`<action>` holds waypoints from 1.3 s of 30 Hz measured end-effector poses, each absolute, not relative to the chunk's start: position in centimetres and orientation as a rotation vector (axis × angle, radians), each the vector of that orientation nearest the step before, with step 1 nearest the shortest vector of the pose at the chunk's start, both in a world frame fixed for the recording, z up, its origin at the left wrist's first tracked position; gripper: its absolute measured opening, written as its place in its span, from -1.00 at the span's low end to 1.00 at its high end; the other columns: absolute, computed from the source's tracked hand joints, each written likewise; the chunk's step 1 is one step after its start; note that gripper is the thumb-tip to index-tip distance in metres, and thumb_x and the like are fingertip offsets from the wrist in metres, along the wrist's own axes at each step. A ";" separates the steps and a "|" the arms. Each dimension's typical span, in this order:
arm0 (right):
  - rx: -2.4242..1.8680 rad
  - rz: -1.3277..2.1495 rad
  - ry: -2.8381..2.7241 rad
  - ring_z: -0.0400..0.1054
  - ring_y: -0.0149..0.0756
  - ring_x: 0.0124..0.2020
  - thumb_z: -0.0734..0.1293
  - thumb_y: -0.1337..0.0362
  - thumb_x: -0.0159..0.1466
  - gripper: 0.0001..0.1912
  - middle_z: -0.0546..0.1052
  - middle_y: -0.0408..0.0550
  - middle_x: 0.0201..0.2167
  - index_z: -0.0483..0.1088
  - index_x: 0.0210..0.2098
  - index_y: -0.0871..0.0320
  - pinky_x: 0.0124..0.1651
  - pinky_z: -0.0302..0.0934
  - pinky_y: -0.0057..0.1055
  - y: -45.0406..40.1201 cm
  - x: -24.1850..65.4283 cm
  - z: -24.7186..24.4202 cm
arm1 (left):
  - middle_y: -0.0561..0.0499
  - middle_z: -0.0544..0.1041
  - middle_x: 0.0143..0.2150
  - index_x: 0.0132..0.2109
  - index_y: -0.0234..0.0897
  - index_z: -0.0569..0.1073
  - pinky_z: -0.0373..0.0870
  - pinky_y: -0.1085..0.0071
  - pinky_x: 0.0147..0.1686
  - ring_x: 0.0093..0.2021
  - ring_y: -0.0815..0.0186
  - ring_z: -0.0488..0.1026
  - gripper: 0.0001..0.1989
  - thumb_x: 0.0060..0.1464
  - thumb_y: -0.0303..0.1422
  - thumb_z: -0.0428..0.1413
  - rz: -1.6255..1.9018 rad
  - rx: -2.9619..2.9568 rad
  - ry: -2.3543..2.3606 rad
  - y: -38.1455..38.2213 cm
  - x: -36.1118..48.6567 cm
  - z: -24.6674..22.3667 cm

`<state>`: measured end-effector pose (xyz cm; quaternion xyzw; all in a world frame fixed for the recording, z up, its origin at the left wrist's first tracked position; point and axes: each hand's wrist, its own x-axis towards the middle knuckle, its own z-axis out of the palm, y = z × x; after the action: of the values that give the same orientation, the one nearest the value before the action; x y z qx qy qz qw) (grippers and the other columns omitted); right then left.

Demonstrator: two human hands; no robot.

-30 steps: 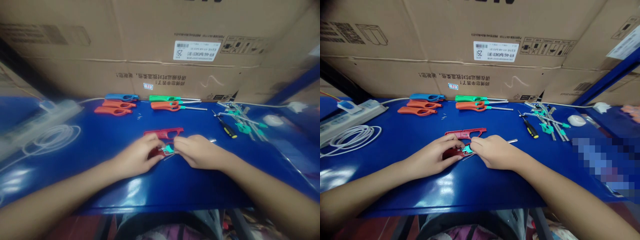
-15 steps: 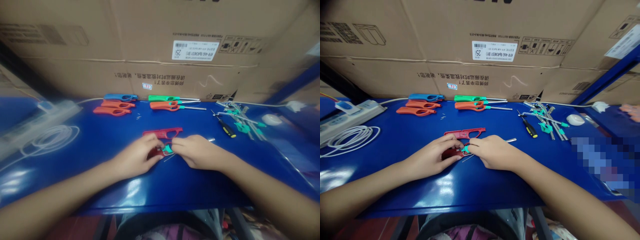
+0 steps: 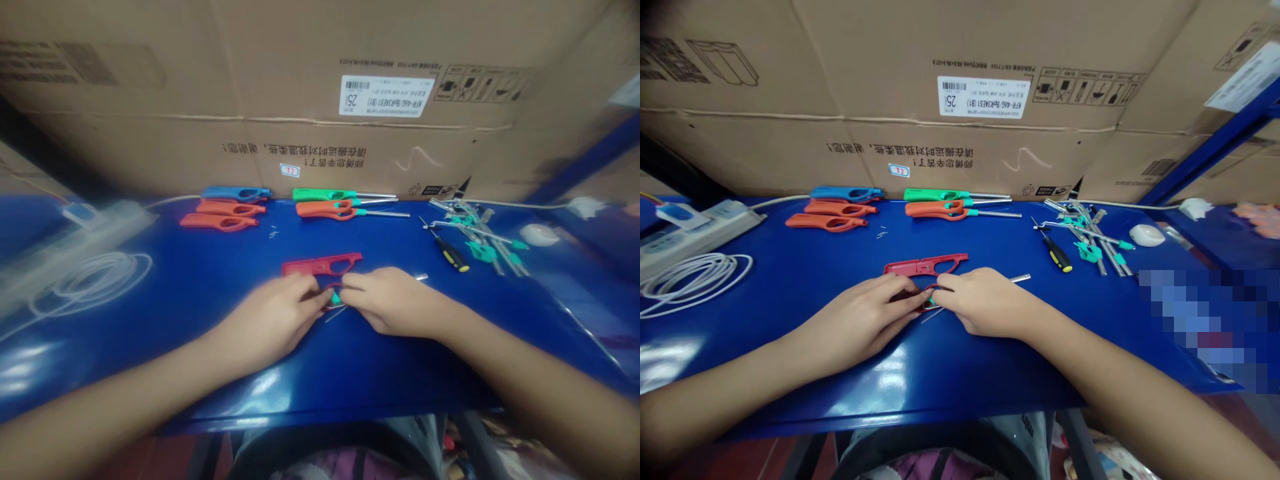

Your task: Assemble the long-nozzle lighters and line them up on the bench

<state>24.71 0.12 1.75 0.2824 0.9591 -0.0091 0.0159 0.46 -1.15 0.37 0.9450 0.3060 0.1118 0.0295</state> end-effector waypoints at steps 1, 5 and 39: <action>0.879 -0.031 2.987 0.28 -0.32 -0.43 0.24 0.41 0.34 -0.84 0.51 -0.02 -0.20 0.44 -0.16 0.18 -0.41 -0.08 -0.34 0.1 24.7 1.7 | -0.16 0.51 -0.13 0.16 -0.27 0.51 0.51 0.21 -0.16 -0.13 0.15 0.49 -0.64 0.43 -0.32 -0.10 0.331 2.943 0.942 -1.2 0.5 0.4; 0.894 -0.074 3.044 0.27 -0.33 -0.42 0.18 0.36 0.42 -0.81 0.49 -0.02 -0.23 0.44 -0.19 0.19 -0.39 -0.03 -0.35 0.2 25.0 1.5 | -0.16 0.51 -0.12 0.14 -0.29 0.52 0.52 0.17 -0.17 -0.14 0.13 0.49 -0.63 0.44 -0.31 -0.12 0.288 2.977 0.945 -1.3 0.5 0.6; 1.063 -0.923 3.128 0.34 -0.35 -0.30 0.28 0.43 0.36 -0.91 0.51 -0.07 -0.29 0.41 -0.25 0.17 -0.23 0.19 -0.44 1.2 26.0 1.5 | -0.17 0.52 0.03 0.19 -0.24 0.49 0.51 0.16 -0.06 -0.01 0.12 0.48 -0.66 0.41 -0.34 -0.06 0.374 2.859 0.870 -0.6 0.1 0.2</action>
<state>26.00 1.21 1.47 0.3065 0.9024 -0.2663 -0.1439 0.15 -0.64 0.16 0.9473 0.2882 0.1240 0.0646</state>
